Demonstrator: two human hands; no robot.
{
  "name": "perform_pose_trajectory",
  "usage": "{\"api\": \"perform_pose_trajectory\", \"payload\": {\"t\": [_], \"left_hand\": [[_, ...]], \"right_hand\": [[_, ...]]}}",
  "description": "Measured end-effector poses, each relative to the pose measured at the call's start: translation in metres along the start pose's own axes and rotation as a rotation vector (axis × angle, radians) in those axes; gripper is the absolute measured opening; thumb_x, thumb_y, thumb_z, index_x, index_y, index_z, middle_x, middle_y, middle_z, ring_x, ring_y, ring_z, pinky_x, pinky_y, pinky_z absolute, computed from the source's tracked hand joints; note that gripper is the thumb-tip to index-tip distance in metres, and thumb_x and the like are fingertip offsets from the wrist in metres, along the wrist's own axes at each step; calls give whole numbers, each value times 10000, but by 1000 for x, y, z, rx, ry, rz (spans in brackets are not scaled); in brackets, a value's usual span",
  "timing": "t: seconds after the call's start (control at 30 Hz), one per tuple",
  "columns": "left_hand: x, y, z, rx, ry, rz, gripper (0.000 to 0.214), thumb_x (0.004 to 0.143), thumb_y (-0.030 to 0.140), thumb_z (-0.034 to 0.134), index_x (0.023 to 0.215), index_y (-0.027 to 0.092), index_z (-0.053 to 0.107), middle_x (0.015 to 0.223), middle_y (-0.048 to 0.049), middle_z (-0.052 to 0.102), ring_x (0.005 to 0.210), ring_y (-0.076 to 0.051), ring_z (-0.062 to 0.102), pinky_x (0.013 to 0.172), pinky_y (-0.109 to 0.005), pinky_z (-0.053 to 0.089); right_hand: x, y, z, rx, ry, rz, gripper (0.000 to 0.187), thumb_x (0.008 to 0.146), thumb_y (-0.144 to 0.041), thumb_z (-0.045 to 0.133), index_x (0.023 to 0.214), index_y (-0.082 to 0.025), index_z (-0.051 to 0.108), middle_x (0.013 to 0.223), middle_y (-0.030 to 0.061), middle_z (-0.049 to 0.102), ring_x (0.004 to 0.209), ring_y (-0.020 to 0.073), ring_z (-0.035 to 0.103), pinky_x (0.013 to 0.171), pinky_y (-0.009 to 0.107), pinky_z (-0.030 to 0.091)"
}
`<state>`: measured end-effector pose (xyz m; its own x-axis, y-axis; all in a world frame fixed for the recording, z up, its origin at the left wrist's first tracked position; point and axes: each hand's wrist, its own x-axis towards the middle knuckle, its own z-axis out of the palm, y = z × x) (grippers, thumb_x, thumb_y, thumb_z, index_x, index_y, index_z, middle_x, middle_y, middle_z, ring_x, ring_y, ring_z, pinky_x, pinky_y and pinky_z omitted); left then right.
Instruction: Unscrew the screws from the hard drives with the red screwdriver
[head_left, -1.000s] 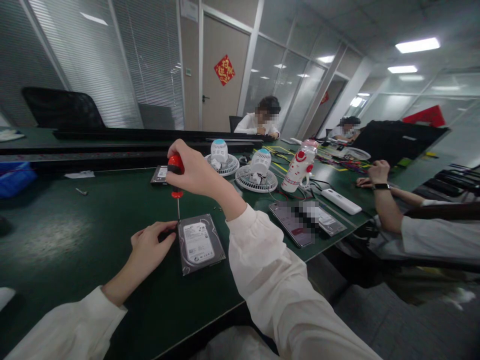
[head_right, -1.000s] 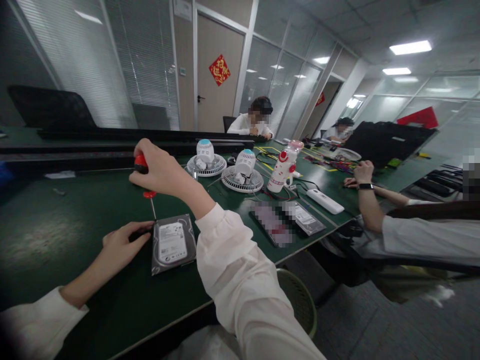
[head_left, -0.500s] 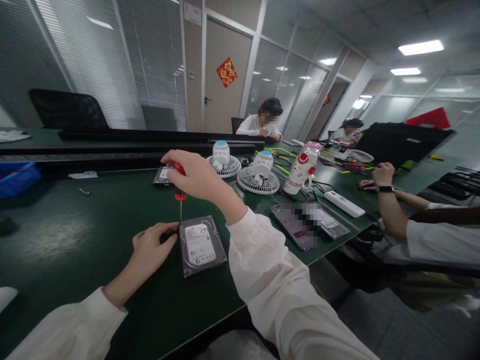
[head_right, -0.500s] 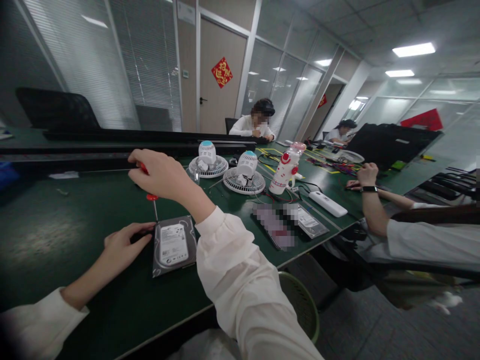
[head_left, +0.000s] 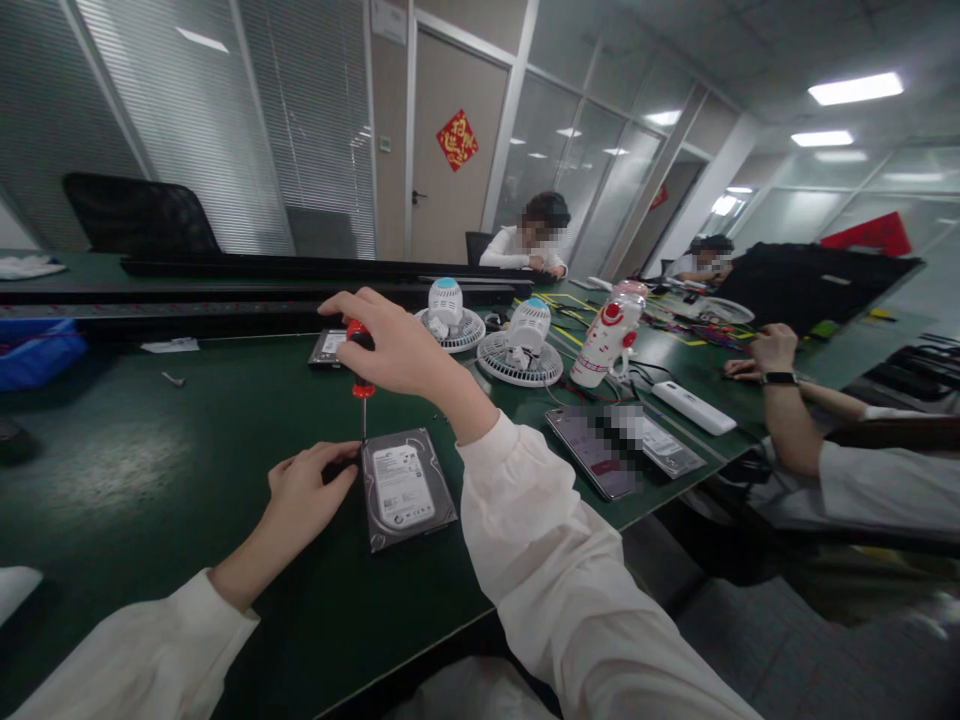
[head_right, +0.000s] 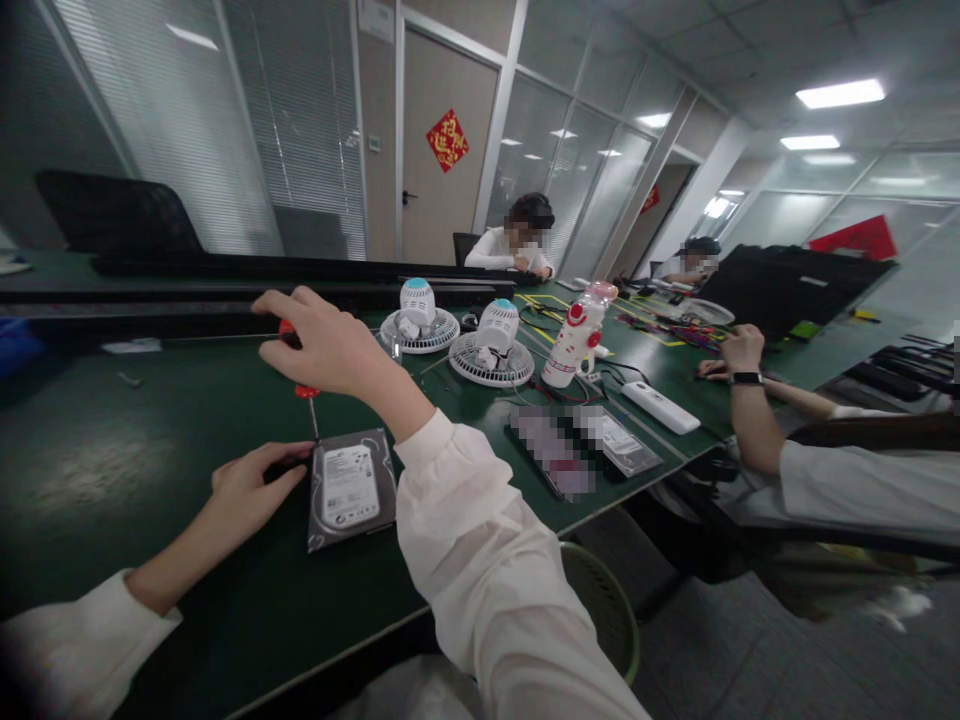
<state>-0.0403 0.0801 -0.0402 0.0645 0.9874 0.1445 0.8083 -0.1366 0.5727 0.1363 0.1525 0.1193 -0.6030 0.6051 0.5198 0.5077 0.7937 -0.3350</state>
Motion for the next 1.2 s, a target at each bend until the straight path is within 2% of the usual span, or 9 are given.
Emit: {"api": "perform_pose_trajectory", "payload": {"t": [0.13,0.23,0.37,0.57,0.73,0.9,1.03,1.13,1.2], "left_hand": [[0,-1,0,-6,-2,5,480,907,417,482,1232,245,790,1289,-85,794,1265,-330,704,1169,-571,438],[0,-2,-1,-13,-2,10,474,908,415,491,1237,248,788,1295,-80,793,1273,-327,700,1164,-559,447],[0,-2,-1,-9,-2,11,457,912,403,504,1244,259,784,1283,-69,796,1261,-329,702,1143,-551,465],[-1,-3,0,-13,6,35,437,937,388,501,1253,279,783,1270,-57,799,1244,-318,712,1154,-539,461],[-2,-5,1,-7,5,33,433,945,388,502,1258,281,780,1277,-61,796,1244,-321,710,1149,-551,465],[-2,0,-1,-15,0,15,431,929,378,515,1242,266,788,1281,-66,796,1260,-325,707,1146,-543,471],[-2,4,-1,-15,3,-1,441,916,371,510,1233,253,793,1290,-73,795,1266,-331,707,1143,-548,473],[-1,3,-1,-14,6,-5,434,913,369,517,1229,258,793,1288,-69,797,1267,-326,708,1151,-544,466],[-1,3,-1,-16,11,-4,425,913,367,523,1229,271,790,1284,-60,800,1267,-319,709,1153,-539,466]], "right_hand": [[2,5,1,4,6,-8,311,1053,-311,590,1283,-127,689,1251,114,710,1155,249,658,1049,397,494],[1,8,0,19,15,-34,348,993,-188,602,1324,-120,683,1226,111,698,1112,231,661,1038,384,500],[-1,6,-3,22,0,-22,453,980,-226,609,1420,-126,641,1285,125,653,1109,252,655,995,411,511],[0,6,-4,25,12,5,357,1037,-243,565,1342,-104,690,1276,125,725,1169,241,663,1051,387,485],[-2,2,-8,28,-11,6,512,950,-213,602,1457,-137,612,1259,101,666,1097,248,647,1022,409,509],[-1,4,-7,-20,-5,60,420,1045,-367,552,1403,-166,642,1234,98,684,1138,272,642,1045,445,483],[0,10,-6,40,-9,2,481,959,-241,581,1433,-155,585,1274,100,674,1083,239,640,989,391,493],[-1,10,-8,75,-27,17,585,922,-266,608,1484,-153,492,1308,106,659,1025,232,634,925,382,497],[-2,9,-8,57,-26,37,490,949,-308,596,1415,-173,525,1295,99,663,1047,238,632,931,384,486]]}}
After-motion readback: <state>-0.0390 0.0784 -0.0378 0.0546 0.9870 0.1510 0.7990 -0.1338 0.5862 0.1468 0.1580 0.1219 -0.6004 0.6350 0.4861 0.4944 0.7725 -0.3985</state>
